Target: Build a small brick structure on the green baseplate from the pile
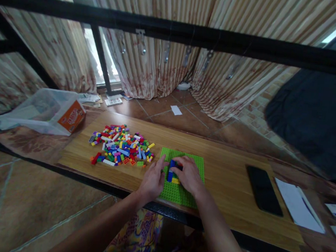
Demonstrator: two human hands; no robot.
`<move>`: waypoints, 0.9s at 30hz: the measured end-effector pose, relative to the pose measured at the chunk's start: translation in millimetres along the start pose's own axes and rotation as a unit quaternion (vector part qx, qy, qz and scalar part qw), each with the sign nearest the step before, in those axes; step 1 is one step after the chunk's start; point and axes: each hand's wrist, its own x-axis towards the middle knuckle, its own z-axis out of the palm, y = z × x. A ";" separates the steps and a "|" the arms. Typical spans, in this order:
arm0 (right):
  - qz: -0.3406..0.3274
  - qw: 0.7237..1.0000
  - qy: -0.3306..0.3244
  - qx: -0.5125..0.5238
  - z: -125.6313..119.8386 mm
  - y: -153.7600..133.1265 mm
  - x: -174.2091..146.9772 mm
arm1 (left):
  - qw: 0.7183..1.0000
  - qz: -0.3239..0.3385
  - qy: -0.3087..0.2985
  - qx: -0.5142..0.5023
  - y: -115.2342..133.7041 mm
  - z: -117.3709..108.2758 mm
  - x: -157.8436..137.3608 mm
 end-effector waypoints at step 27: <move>0.022 0.998 -0.049 0.037 -2.7 10.6 14.1 | 1.000 0.023 0.009 -0.001 2.8 -1.1 -2.5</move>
